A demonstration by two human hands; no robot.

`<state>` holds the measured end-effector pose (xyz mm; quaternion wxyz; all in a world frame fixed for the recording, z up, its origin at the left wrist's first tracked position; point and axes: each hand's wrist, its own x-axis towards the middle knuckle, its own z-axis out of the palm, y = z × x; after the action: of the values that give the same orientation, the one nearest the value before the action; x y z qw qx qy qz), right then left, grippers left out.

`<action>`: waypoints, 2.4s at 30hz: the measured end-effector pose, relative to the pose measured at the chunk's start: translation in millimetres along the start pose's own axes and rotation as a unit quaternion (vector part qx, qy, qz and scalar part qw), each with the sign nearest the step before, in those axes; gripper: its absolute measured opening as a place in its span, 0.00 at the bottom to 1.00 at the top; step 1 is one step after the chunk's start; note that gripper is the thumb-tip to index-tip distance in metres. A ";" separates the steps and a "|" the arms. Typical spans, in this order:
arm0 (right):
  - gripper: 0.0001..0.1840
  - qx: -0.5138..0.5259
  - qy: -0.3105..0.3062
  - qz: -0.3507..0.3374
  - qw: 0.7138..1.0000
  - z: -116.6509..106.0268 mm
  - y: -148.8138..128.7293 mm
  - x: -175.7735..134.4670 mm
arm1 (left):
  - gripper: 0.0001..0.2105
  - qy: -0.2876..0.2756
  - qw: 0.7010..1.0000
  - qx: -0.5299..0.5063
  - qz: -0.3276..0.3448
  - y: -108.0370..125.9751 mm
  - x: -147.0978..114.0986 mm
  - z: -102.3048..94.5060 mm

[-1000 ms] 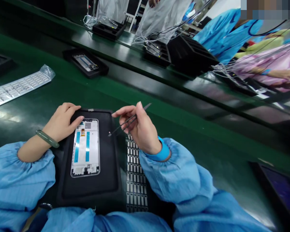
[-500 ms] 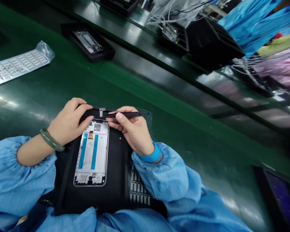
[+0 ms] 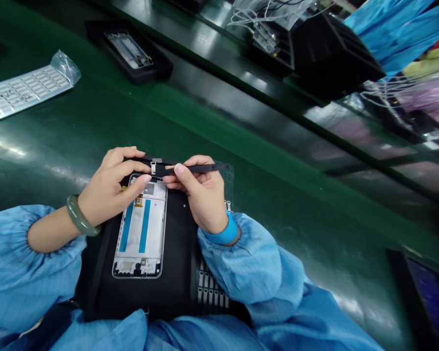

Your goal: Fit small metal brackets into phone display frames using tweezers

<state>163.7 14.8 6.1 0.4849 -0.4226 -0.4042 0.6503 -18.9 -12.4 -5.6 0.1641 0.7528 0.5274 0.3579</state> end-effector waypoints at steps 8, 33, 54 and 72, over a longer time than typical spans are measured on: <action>0.13 -0.036 -0.036 -0.016 0.999 2.9 1.7 -3.7 | 0.04 -0.009 0.998 -0.052 -0.030 6.2 -0.2 -0.2; 0.17 -0.096 -0.053 0.054 0.993 7.5 5.6 10.3 | 0.09 -0.168 0.982 0.029 0.079 -16.8 -11.2 -22.6; 0.15 -0.112 -0.049 0.075 0.990 5.2 5.0 8.9 | 0.08 -0.180 0.981 0.031 0.067 -14.9 -11.1 -23.3; 0.15 -0.142 -0.063 0.071 0.985 1.7 8.7 8.8 | 0.09 -0.185 0.980 0.033 0.062 -16.4 -11.8 -22.4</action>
<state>158.1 21.4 -2.9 0.3462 -0.4731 -0.4912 0.6443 -48.2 -19.7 -4.8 0.2110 0.8424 0.4516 0.2046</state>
